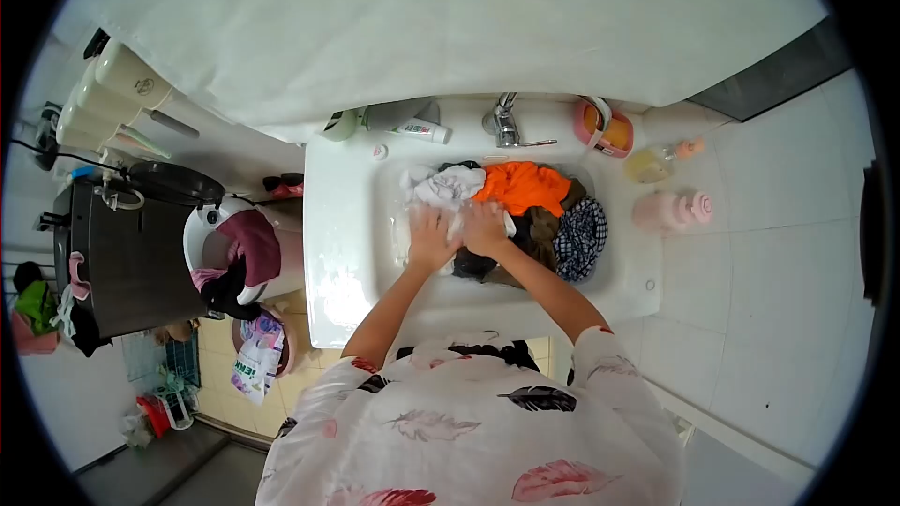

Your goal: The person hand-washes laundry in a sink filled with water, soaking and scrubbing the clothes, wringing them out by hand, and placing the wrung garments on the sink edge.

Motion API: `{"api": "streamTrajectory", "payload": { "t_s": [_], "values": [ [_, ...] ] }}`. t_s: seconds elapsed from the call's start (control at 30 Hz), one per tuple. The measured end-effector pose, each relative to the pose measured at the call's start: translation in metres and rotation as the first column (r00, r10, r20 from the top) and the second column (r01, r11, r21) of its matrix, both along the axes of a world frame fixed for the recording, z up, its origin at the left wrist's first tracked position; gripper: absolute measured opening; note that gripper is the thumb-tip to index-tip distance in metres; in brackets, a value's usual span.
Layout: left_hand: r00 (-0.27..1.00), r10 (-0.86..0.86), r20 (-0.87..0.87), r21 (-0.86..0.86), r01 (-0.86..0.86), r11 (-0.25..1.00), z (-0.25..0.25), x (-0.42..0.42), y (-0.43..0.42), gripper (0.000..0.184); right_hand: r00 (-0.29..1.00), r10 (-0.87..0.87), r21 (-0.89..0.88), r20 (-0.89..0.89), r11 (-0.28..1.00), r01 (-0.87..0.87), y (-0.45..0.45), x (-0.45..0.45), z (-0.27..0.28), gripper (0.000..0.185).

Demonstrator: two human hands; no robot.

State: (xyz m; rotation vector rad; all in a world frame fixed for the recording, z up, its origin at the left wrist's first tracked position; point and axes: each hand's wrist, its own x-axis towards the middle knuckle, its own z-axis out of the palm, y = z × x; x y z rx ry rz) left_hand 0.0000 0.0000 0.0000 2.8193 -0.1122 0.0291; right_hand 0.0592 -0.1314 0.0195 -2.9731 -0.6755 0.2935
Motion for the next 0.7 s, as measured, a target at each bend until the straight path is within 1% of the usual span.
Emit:
{"api": "streamTrajectory", "payload": {
  "t_s": [0.07,0.1,0.13,0.17,0.2,0.23,0.27,0.3,0.33,0.37,0.4,0.43,0.47,0.5,0.53,0.57,0.6,0.63,0.67,0.7],
  "values": [
    [0.995,-0.031,0.09,-0.089,0.039,0.995,-0.001,0.001,0.01,0.054,0.983,0.001,0.075,-0.183,0.997,0.013,0.008,0.015,0.003,0.019],
    [0.994,-0.023,0.105,-0.131,0.037,0.991,0.003,-0.007,-0.009,0.054,0.986,-0.003,0.033,-0.169,0.999,0.009,-0.008,0.012,0.019,0.019],
    [0.993,-0.011,0.117,-0.167,0.031,0.985,0.008,-0.01,-0.007,0.05,1.0,-0.021,0.312,0.006,0.95,0.018,-0.001,0.013,0.028,0.016],
    [0.991,0.002,0.133,-0.198,0.025,0.98,0.012,-0.01,-0.002,0.047,0.981,-0.087,0.568,0.173,0.823,-0.027,0.008,0.017,0.038,0.014],
    [0.989,0.004,0.148,-0.186,0.024,0.982,0.017,-0.005,0.003,0.047,0.98,-0.061,0.481,0.187,0.876,-0.038,0.018,0.028,0.041,0.023],
    [0.994,0.022,0.109,-0.194,-0.001,0.981,0.021,-0.001,0.003,0.043,0.979,-0.058,0.482,0.195,0.875,-0.044,0.021,0.031,0.045,0.023],
    [0.997,0.042,0.069,-0.204,-0.027,0.979,0.027,0.0,0.001,0.039,0.948,0.023,0.459,0.317,0.871,-0.175,0.023,0.032,0.049,0.031],
    [0.996,0.047,0.078,-0.203,-0.03,0.979,0.032,0.001,0.001,0.039,0.894,0.102,0.42,0.437,0.855,-0.303,0.024,0.034,0.049,0.039],
    [0.997,0.038,-0.063,-0.224,-0.051,0.973,0.036,0.002,0.001,0.036,0.888,0.105,0.42,0.447,0.852,-0.312,0.025,0.034,0.048,0.039],
    [0.978,0.024,-0.205,-0.241,-0.074,0.968,0.04,0.002,0.003,0.033,0.892,0.161,0.312,0.421,0.898,-0.31,0.026,0.031,0.046,0.046],
    [0.979,0.026,-0.201,-0.239,-0.075,0.968,0.04,-0.003,0.005,0.033,0.898,0.212,0.198,0.386,0.931,-0.305,0.025,0.029,0.04,0.054],
    [0.979,-0.016,-0.201,-0.289,-0.043,0.956,0.04,-0.01,0.008,0.032,0.896,0.212,0.198,0.39,0.931,-0.307,0.026,0.029,0.033,0.054],
    [0.978,-0.059,-0.198,-0.339,-0.012,0.941,0.039,-0.014,0.009,0.031,0.938,0.135,0.2,0.321,0.958,-0.206,0.026,0.03,0.026,0.055],
    [0.979,-0.057,-0.194,-0.336,-0.011,0.942,0.043,-0.015,0.009,0.031,0.967,0.052,0.197,0.25,0.975,-0.103,0.027,0.03,0.022,0.056],
    [0.967,-0.075,-0.244,-0.333,-0.011,0.943,0.046,-0.02,0.011,0.03,0.968,0.051,0.202,0.245,0.974,-0.103,0.024,0.029,0.019,0.056],
    [0.951,-0.093,-0.295,-0.328,-0.009,0.945,0.05,-0.026,0.012,0.03,0.99,0.07,0.193,0.121,0.977,-0.092,0.018,0.031,0.016,0.055],
    [0.95,-0.095,-0.297,-0.321,-0.005,0.947,0.05,-0.03,0.014,0.03,0.996,0.084,0.183,-0.001,0.98,-0.082,0.013,0.032,0.013,0.054],
    [0.96,-0.114,-0.257,-0.332,0.024,0.943,0.05,-0.031,0.014,0.028,0.997,0.079,0.185,0.003,0.98,-0.079,0.011,0.031,0.009,0.054],
    [0.967,-0.133,-0.216,-0.343,0.053,0.938,0.05,-0.033,0.014,0.025,0.995,0.095,0.247,-0.037,0.965,-0.083,0.008,0.027,0.005,0.051],
    [0.967,-0.137,-0.213,-0.342,0.058,0.938,0.049,-0.036,0.014,0.025,0.991,0.112,0.309,-0.075,0.948,-0.083,0.007,0.02,0.008,0.048]
  ]
}}
